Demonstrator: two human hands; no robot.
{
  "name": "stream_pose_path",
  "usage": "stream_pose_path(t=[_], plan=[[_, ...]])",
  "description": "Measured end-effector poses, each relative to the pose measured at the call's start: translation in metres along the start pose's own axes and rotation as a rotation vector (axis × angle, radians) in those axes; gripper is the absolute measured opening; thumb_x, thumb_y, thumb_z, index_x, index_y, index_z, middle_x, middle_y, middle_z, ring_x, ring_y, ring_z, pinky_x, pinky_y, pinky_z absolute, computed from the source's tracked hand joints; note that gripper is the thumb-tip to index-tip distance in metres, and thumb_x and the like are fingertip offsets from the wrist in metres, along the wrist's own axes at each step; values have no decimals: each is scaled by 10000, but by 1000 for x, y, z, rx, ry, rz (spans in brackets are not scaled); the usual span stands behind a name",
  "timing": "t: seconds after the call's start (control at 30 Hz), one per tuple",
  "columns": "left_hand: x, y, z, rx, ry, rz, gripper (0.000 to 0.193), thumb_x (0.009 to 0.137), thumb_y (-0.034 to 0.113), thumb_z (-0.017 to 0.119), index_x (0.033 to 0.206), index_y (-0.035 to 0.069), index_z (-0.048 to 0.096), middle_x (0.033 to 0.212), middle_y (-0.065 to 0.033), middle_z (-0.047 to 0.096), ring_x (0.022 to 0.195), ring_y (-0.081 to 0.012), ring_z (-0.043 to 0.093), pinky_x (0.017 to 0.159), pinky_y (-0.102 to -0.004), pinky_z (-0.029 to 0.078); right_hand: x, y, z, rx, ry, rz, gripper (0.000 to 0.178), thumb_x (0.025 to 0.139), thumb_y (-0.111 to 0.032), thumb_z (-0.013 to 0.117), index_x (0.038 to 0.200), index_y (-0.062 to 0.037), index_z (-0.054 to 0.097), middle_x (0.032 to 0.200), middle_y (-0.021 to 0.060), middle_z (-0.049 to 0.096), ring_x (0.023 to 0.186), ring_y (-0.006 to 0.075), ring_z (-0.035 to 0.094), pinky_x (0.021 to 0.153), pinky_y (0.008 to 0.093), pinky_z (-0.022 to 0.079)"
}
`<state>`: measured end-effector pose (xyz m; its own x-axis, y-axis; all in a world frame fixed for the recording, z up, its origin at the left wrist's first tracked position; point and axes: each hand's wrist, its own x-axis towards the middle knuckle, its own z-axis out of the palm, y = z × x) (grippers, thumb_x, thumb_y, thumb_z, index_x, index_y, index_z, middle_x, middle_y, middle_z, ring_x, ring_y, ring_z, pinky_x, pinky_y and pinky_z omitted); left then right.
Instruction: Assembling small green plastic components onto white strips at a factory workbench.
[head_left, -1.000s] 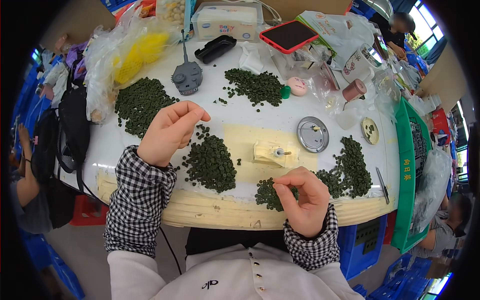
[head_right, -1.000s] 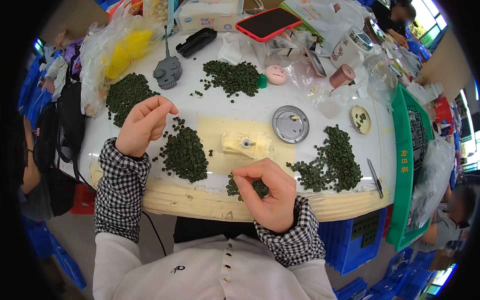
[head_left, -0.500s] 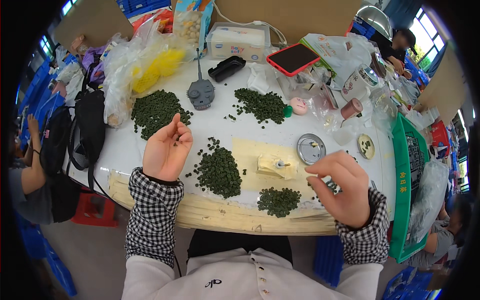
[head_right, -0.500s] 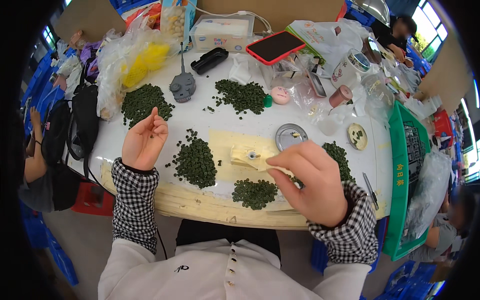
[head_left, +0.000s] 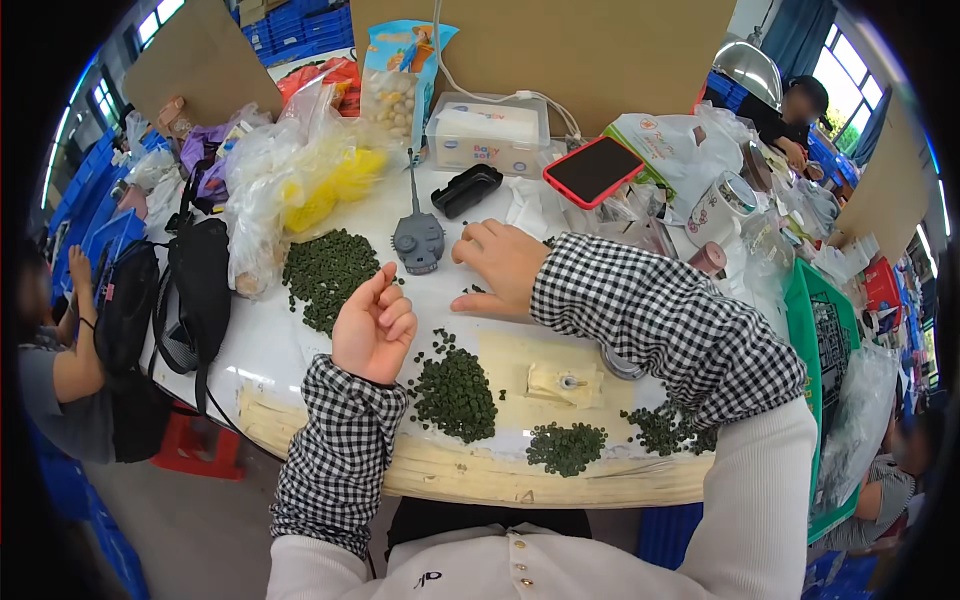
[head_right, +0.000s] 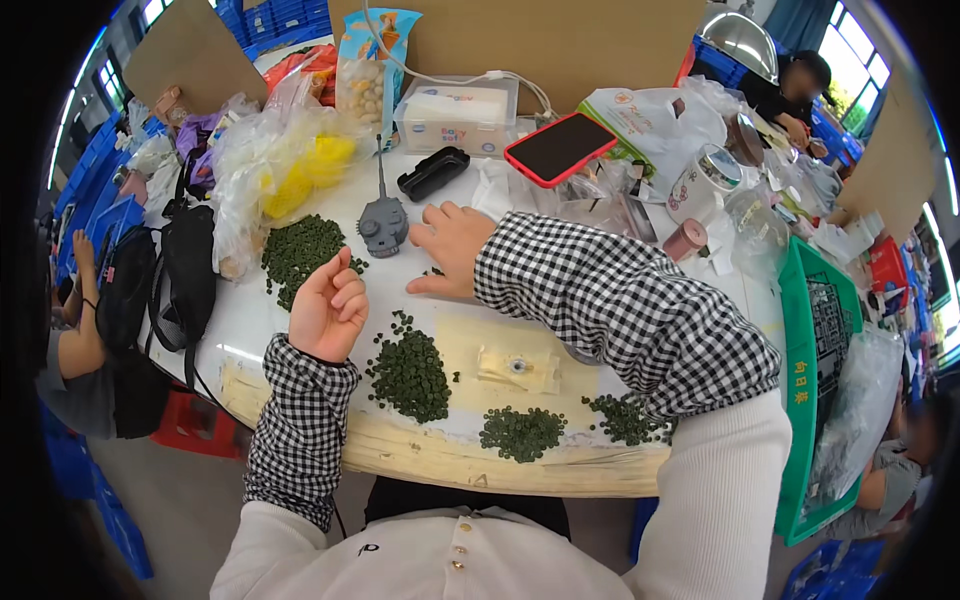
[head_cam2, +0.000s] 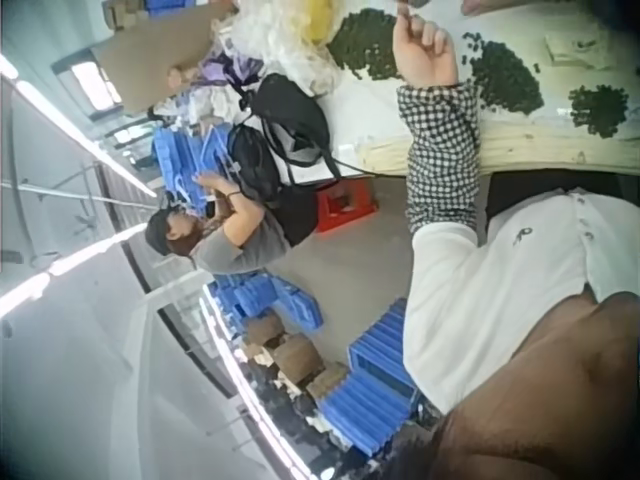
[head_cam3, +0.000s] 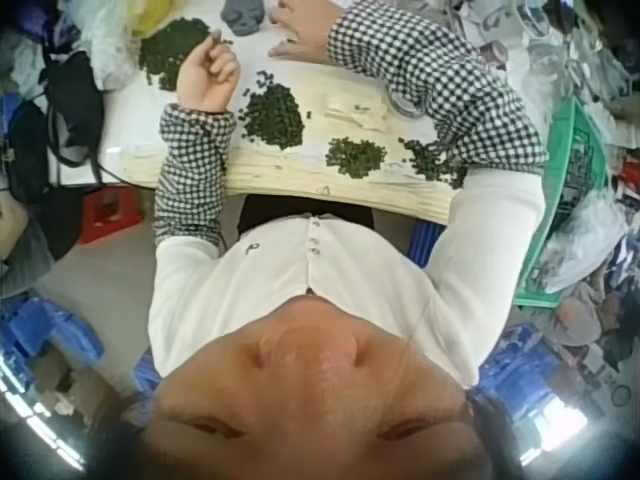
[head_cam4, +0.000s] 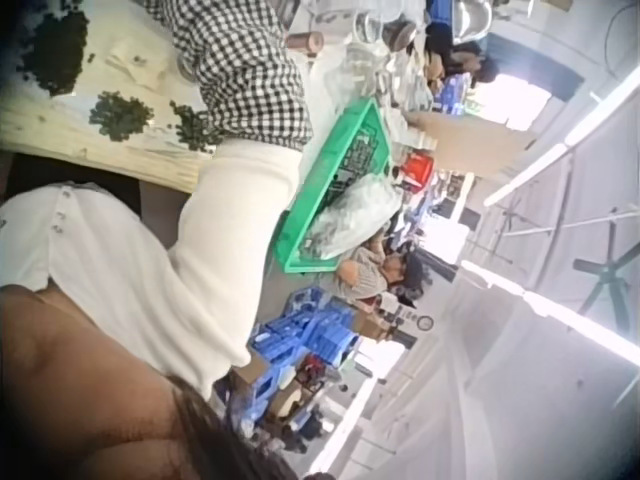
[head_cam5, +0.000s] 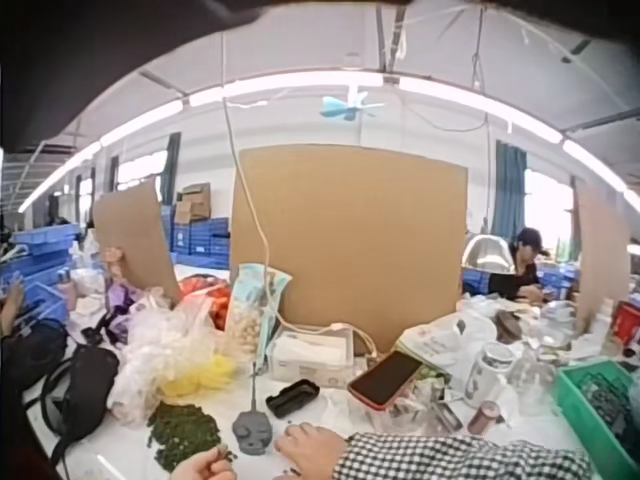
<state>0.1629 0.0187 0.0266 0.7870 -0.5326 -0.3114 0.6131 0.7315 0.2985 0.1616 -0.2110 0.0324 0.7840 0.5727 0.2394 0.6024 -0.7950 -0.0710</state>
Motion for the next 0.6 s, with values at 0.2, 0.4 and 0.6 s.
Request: stream_pose_path(t=[0.2, 0.4, 0.6], plan=[[-12, -6, 7, 81, 25, -17, 162, 959, 148, 431, 1059, 43, 502, 679, 24, 385, 519, -70, 332, 435, -201, 272, 14, 12, 24, -257, 69, -60, 300, 818, -327, 606, 942, -77, 497, 891, 89, 483, 872, 246, 492, 711, 349, 401], [-19, -6, 10, 99, 39, -2, 163, 954, 151, 446, 1057, 35, 498, 672, 27, 376, 522, -66, 330, 434, -201, 273, -7, 30, 8, -226, -36, -22, 261, 847, -284, 569, 950, -58, 489, 900, 94, 478, 872, 242, 499, 721, 345, 450], [-21, -6, 11, 103, 39, -20, 167, 949, 148, 454, 1064, 34, 494, 672, 27, 375, 523, -65, 332, 434, -198, 274, -3, 25, 9, -229, -140, 41, 283, 878, -315, 540, 957, -51, 474, 925, 113, 493, 853, 240, 523, 658, 328, 494]])
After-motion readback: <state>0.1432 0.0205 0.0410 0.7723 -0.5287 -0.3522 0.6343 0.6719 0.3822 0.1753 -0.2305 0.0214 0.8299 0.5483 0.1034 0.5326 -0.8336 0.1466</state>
